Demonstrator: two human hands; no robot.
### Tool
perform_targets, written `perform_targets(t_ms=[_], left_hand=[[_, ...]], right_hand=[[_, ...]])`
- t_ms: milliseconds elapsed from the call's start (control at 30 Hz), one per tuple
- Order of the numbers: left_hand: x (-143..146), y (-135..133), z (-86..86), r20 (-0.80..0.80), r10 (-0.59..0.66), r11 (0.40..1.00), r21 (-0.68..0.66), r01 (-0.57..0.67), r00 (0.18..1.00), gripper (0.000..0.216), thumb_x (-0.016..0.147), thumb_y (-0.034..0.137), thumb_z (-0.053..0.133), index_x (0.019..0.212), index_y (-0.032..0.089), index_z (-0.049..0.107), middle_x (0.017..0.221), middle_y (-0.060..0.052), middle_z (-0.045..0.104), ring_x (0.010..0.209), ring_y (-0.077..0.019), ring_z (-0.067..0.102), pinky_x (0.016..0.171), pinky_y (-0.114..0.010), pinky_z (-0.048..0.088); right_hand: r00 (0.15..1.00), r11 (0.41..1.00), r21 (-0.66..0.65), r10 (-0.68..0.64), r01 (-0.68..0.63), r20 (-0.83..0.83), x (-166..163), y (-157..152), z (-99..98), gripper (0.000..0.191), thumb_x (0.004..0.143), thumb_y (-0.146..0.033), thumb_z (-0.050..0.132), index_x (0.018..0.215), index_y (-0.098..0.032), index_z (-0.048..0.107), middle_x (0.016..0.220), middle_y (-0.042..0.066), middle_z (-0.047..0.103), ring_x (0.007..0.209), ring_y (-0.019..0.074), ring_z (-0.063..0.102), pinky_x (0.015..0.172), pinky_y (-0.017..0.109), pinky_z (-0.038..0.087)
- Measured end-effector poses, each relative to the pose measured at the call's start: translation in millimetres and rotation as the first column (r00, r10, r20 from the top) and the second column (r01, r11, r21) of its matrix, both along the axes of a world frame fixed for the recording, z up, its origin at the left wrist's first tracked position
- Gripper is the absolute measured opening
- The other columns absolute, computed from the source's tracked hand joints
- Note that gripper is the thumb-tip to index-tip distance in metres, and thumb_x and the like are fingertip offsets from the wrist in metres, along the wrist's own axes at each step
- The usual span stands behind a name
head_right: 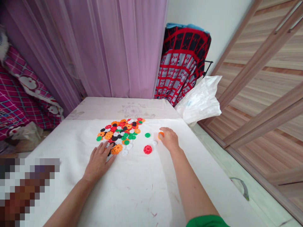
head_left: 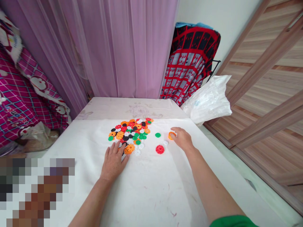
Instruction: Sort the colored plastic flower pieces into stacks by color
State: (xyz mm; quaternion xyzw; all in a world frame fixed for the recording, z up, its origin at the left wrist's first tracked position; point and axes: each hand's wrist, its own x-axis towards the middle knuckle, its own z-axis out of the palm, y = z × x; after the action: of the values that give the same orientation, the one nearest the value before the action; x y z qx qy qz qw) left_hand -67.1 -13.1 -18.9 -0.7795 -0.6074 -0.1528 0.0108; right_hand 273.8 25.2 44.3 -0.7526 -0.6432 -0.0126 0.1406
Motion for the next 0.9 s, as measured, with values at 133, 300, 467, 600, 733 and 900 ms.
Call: perform_targets(t_ms=[133, 300, 467, 600, 733, 900], left_hand=[[1, -1, 1.5, 0.014, 0.005, 1.0, -0.005, -0.005, 1.0, 0.053, 0.091, 0.045, 0.047, 0.138, 0.021, 0.052, 0.149, -0.014, 0.046, 0.14, -0.0336, 0.037, 0.114, -0.055, 0.03], [1, -3, 3.5, -0.013, -0.013, 1.0, -0.006, 0.013, 1.0, 0.048, 0.093, 0.041, 0.046, 0.138, 0.028, 0.053, 0.15, -0.014, 0.044, 0.141, -0.0352, 0.036, 0.113, -0.055, 0.03], [1, -3, 3.7, 0.008, -0.047, 0.999, 0.012, 0.047, 0.999, 0.043, 0.093, 0.039, 0.047, 0.135, 0.033, 0.056, 0.15, -0.012, 0.045, 0.141, -0.0345, 0.036, 0.112, -0.056, 0.03], [1, -4, 3.2, 0.025, -0.043, 0.999, 0.023, 0.043, 0.999, 0.042, 0.092, 0.039, 0.049, 0.133, 0.032, 0.058, 0.149, -0.011, 0.046, 0.14, -0.0341, 0.038, 0.112, -0.056, 0.031], [2, -4, 2.7, 0.03, -0.039, 0.999, 0.021, 0.039, 0.999, 0.043, 0.092, 0.04, 0.05, 0.132, 0.031, 0.059, 0.149, -0.011, 0.047, 0.14, -0.0335, 0.038, 0.113, -0.055, 0.031], [2, -4, 1.0, 0.042, -0.038, 0.999, 0.026, 0.037, 0.998, 0.043, 0.092, 0.04, 0.049, 0.132, 0.03, 0.059, 0.149, -0.011, 0.046, 0.14, -0.0335, 0.038, 0.113, -0.055, 0.03]], right_hand=[[0.979, 0.982, 0.012, 0.19, -0.189, -0.072, -44, -7, -5.1, 0.027, 0.087, -0.02, 0.053, 0.107, -0.026, 0.07, 0.112, 0.003, 0.07, 0.101, 0.0178, 0.063, 0.088, 0.028, 0.046], [0.925, 0.92, -0.102, 0.37, -0.378, -0.088, -106, -18, -13.5, 0.024, 0.089, -0.021, 0.051, 0.1, -0.027, 0.071, 0.107, 0.002, 0.072, 0.103, 0.0178, 0.062, 0.087, 0.027, 0.045], [0.936, 0.933, -0.075, 0.347, -0.351, -0.066, -137, -16, -15.3, 0.029, 0.089, -0.025, 0.052, 0.113, -0.027, 0.067, 0.113, 0.004, 0.069, 0.106, 0.0197, 0.06, 0.087, 0.029, 0.044], [0.942, 0.934, -0.126, 0.336, -0.335, -0.012, -150, -6, -14.1, 0.024, 0.087, -0.028, 0.055, 0.108, -0.025, 0.066, 0.109, 0.005, 0.069, 0.103, 0.0214, 0.06, 0.083, 0.03, 0.045], [0.95, 0.936, -0.177, 0.313, -0.305, 0.016, -157, 1, -13.2, 0.021, 0.086, -0.027, 0.055, 0.104, -0.024, 0.065, 0.106, 0.007, 0.068, 0.1, 0.0217, 0.062, 0.078, 0.029, 0.045], [0.954, 0.939, -0.186, 0.298, -0.289, 0.023, -159, 5, -14.7, 0.02, 0.085, -0.026, 0.056, 0.103, -0.023, 0.064, 0.105, 0.008, 0.069, 0.098, 0.0223, 0.063, 0.078, 0.03, 0.045]])
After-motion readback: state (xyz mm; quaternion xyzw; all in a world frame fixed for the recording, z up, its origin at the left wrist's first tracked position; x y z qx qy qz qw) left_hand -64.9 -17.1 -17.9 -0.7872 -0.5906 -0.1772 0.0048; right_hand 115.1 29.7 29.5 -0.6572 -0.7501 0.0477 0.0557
